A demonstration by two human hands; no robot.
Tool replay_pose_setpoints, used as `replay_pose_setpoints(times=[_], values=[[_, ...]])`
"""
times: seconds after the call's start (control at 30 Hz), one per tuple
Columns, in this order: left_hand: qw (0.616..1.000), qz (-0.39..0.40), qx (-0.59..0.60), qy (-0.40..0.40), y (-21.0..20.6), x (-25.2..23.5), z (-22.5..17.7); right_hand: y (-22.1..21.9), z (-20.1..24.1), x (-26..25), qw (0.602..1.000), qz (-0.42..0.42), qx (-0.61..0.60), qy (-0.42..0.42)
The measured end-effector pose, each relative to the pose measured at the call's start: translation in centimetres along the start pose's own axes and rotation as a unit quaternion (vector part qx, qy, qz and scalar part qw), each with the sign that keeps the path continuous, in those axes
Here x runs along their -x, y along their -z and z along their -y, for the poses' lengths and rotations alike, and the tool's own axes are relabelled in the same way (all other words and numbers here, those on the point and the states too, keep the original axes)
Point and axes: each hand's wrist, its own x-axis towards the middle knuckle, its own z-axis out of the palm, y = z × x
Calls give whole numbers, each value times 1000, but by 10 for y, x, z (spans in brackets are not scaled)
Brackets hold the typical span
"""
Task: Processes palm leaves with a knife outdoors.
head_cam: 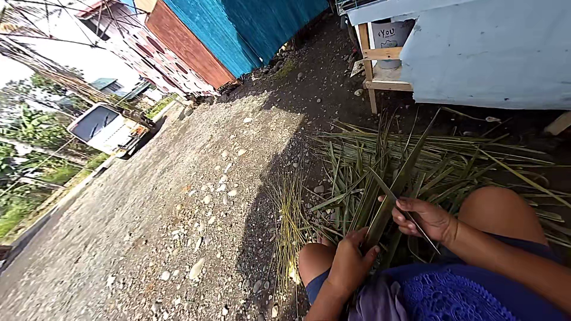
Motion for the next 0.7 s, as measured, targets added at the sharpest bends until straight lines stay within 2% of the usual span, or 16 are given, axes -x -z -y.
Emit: replay_pose_setpoints(times=[0.13, 0.23, 0.3, 0.4, 0.57, 0.7], values=[[992, -4, -117, 38, 5, 10, -10, -2, 22, 5, 996, -79, 5, 51], [983, -40, -173, 37, 10, 15, -13, -1, 36, 10, 991, -104, 3, 82], [969, -88, -232, -3, 11, 18, -14, 0, 43, 13, 988, -116, -7, 100], [927, -193, -300, -117, 9, 14, -2, -4, 51, 16, 982, -152, -26, 112], [901, -239, -305, -195, 12, 7, 6, -10, 58, 20, 976, -179, -32, 118], [903, -232, -290, -216, 15, 4, 8, -12, 61, 22, 974, -188, -31, 122]])
